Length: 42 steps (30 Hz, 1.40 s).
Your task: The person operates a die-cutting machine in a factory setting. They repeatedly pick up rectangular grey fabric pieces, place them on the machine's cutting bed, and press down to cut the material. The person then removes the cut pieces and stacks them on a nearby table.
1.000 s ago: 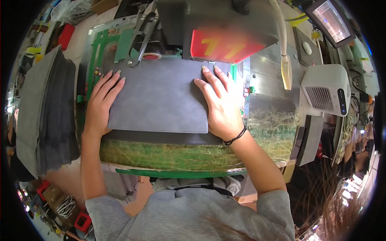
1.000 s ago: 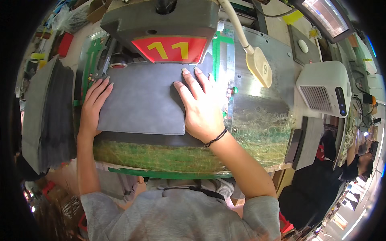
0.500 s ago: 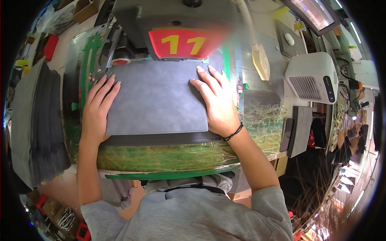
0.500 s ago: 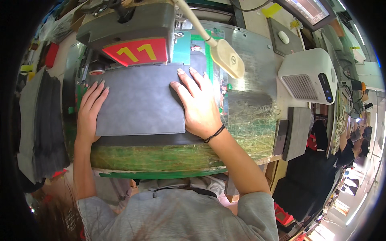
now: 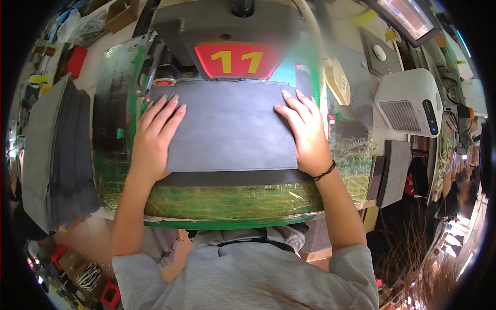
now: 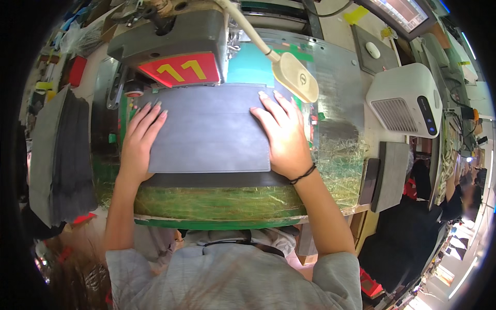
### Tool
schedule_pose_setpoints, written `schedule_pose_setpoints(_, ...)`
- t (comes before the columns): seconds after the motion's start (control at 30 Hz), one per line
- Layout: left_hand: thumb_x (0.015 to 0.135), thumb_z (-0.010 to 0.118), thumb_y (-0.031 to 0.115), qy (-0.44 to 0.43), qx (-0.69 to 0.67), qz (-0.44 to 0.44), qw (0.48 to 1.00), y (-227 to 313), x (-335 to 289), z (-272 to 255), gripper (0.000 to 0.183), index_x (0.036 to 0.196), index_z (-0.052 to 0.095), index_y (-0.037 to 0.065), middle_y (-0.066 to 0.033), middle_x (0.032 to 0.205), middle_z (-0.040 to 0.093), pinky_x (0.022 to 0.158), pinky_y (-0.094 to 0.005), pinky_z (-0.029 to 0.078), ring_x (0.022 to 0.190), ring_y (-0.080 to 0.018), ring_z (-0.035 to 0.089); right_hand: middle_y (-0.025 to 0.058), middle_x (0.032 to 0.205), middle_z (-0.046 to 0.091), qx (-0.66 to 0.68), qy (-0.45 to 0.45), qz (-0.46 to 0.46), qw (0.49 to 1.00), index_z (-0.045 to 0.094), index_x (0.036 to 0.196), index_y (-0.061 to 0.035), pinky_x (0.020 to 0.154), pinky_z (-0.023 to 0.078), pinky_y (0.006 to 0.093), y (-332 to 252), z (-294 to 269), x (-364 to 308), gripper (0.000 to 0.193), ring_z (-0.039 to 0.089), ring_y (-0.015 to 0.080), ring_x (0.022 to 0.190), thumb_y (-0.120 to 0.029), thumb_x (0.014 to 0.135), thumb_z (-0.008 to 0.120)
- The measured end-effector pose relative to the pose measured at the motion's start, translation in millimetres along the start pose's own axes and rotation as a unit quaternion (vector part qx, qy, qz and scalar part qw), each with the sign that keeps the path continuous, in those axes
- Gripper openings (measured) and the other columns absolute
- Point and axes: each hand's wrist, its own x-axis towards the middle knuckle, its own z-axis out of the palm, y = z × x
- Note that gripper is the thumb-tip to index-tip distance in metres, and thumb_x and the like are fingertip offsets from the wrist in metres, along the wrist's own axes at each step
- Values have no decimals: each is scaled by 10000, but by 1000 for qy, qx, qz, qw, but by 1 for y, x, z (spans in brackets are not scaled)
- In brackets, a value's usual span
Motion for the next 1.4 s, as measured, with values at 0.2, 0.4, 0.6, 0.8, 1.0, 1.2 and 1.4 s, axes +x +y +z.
schedule_pose_setpoints(0.2,840,647,58,5,-16,13,1000,10,5,8,594,1428,664,-18,-214,1514,613,1265,-567,343,1444,-433,519,142,1538,612,4,-2,3,1000,704,1345,-92,1266,310,565,15,-6,-7,473,477,412,1486,-31,898,564)
schedule_pose_setpoints(0.4,797,667,45,-2,-23,15,1000,22,11,14,664,1459,645,0,-214,1532,595,1268,-585,323,1451,-437,507,133,1542,610,6,0,5,1000,710,1343,-88,1259,331,542,28,-12,-14,478,483,406,1463,-12,907,531)
schedule_pose_setpoints(0.6,785,666,34,-6,-35,15,999,36,19,19,693,1477,631,10,-207,1546,584,1275,-586,310,1461,-434,495,141,1519,622,5,9,3,1000,712,1333,-82,1249,340,535,41,-21,-21,449,512,392,1424,-32,923,535)
schedule_pose_setpoints(0.8,770,626,-27,2,-44,14,999,49,25,27,712,1480,630,17,-198,1552,582,1278,-585,305,1465,-431,492,145,1499,630,17,0,13,1000,717,1318,-88,1258,332,538,53,-31,-26,423,523,399,1419,-47,939,531)
schedule_pose_setpoints(1.0,755,610,-60,8,-54,11,998,64,32,34,735,1485,624,19,-196,1565,571,1280,-578,306,1477,-424,480,139,1495,633,5,2,16,1000,715,1326,-93,1267,330,534,66,-39,-33,436,496,408,1470,-42,937,525)
schedule_pose_setpoints(1.2,761,600,-67,12,-52,12,998,77,38,43,730,1486,622,15,-196,1570,567,1281,-573,307,1483,-424,472,132,1518,632,-3,8,4,1000,705,1350,-89,1269,337,526,85,-45,-42,456,502,401,1475,-51,929,537)
schedule_pose_setpoints(1.4,784,599,-52,12,-58,6,998,90,45,48,705,1486,622,14,-199,1571,567,1281,-570,309,1489,-419,468,124,1532,629,-11,10,2,1000,707,1348,-84,1268,344,514,94,-53,-46,458,504,397,1477,-55,924,535)
